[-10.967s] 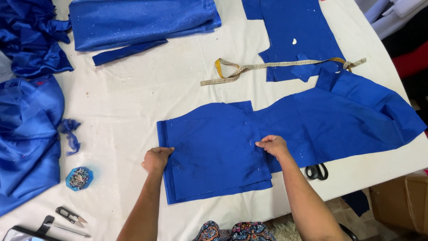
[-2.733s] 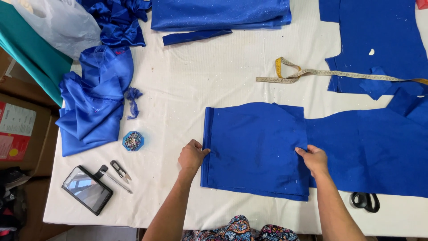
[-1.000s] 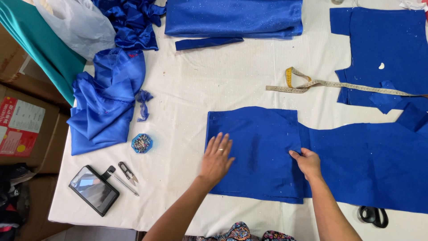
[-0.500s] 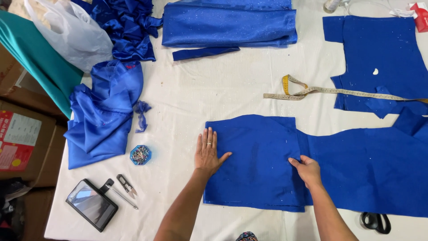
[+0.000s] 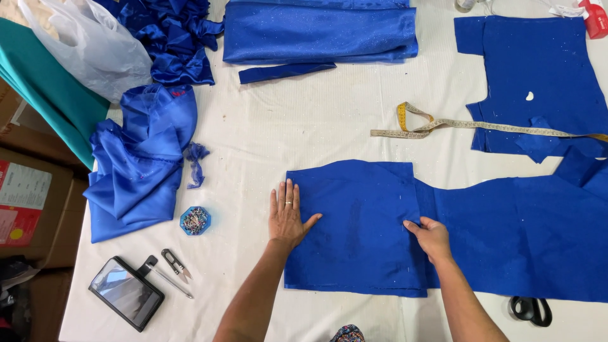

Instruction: The person is pinning blue fabric pieces together on a work table and then cutting the fabric with scissors.

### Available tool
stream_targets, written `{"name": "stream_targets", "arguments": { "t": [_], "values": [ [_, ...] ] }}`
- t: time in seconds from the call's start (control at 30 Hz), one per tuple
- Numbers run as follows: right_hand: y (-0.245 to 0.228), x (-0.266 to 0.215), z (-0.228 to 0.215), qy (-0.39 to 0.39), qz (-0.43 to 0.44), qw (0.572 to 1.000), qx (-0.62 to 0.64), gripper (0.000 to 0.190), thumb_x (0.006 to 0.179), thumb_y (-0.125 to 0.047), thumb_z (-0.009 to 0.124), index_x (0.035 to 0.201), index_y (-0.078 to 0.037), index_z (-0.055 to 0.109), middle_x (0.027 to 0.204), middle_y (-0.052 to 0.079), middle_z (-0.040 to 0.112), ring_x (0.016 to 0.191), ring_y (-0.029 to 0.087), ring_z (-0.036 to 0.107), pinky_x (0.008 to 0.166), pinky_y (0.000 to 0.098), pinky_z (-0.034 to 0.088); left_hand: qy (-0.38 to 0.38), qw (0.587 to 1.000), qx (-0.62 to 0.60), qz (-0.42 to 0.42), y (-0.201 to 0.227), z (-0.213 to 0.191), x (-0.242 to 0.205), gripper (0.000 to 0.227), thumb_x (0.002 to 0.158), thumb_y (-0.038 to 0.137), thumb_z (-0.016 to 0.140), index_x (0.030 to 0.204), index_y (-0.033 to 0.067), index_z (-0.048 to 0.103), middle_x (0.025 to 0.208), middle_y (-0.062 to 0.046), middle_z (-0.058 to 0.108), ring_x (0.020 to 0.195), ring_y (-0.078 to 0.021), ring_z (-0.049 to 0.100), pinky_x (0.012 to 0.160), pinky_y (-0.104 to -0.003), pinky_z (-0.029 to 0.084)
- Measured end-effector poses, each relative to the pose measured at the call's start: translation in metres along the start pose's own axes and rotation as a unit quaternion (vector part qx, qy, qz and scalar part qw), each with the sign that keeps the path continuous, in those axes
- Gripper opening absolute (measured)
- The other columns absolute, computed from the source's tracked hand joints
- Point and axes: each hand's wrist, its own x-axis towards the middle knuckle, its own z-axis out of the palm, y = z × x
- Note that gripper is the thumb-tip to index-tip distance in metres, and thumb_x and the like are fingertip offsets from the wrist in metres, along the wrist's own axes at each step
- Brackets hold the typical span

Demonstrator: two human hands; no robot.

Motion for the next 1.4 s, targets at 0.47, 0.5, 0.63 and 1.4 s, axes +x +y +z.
{"name": "stream_targets", "arguments": {
  "t": [0.47, 0.5, 0.63, 1.4],
  "values": [
    [-0.01, -0.004, -0.003, 0.002, 0.014, 1.0, -0.005, 0.062, 0.083, -0.024, 0.08, 0.132, 0.009, 0.061, 0.128, 0.033, 0.062, 0.124, 0.044, 0.056, 0.098, 0.0506, 0.049, -0.014, 1.0, 0.012, -0.002, -0.004, -0.004, 0.002, 0.109, 0.086, 0.089, 0.019, 0.16, 0.0088, 0.011, 0.169, -0.011, 0.0, 0.155, -0.0282, -0.002, 0.124, -0.052, -0.011],
    [-0.002, 0.003, -0.002, -0.003, 0.019, 1.0, -0.007, 0.062, 0.083, -0.024, 0.08, 0.132, 0.009, 0.061, 0.128, 0.033, 0.062, 0.124, 0.044, 0.056, 0.098, 0.0506, 0.049, -0.021, 1.0, 0.013, -0.004, -0.005, -0.008, 0.002, 0.109, 0.086, 0.089, 0.019, 0.16, 0.0088, 0.011, 0.169, -0.011, 0.0, 0.155, -0.0282, -0.002, 0.124, -0.052, -0.011],
    [0.015, 0.018, 0.002, 0.007, 0.002, 1.0, -0.014, 0.063, 0.082, -0.027, 0.082, 0.131, 0.008, 0.061, 0.126, 0.032, 0.063, 0.122, 0.044, 0.057, 0.095, 0.0496, 0.051, -0.042, 0.997, 0.056, 0.029, -0.018, -0.012, 0.003, 0.121, 0.076, 0.096, 0.026, 0.16, 0.0104, 0.009, 0.169, -0.01, 0.002, 0.156, -0.0287, -0.001, 0.125, -0.054, -0.011],
    [0.002, 0.009, -0.002, -0.005, 0.003, 1.0, -0.007, 0.043, 0.087, -0.023, 0.079, 0.123, -0.003, 0.07, 0.117, 0.023, 0.069, 0.115, 0.039, 0.062, 0.091, 0.0486, 0.052, -0.096, 0.954, 0.204, 0.197, -0.059, -0.014, -0.076, 0.125, 0.067, 0.099, 0.026, 0.16, 0.0171, 0.01, 0.169, -0.002, 0.0, 0.155, -0.0266, -0.008, 0.123, -0.052, -0.014]
  ]
}}
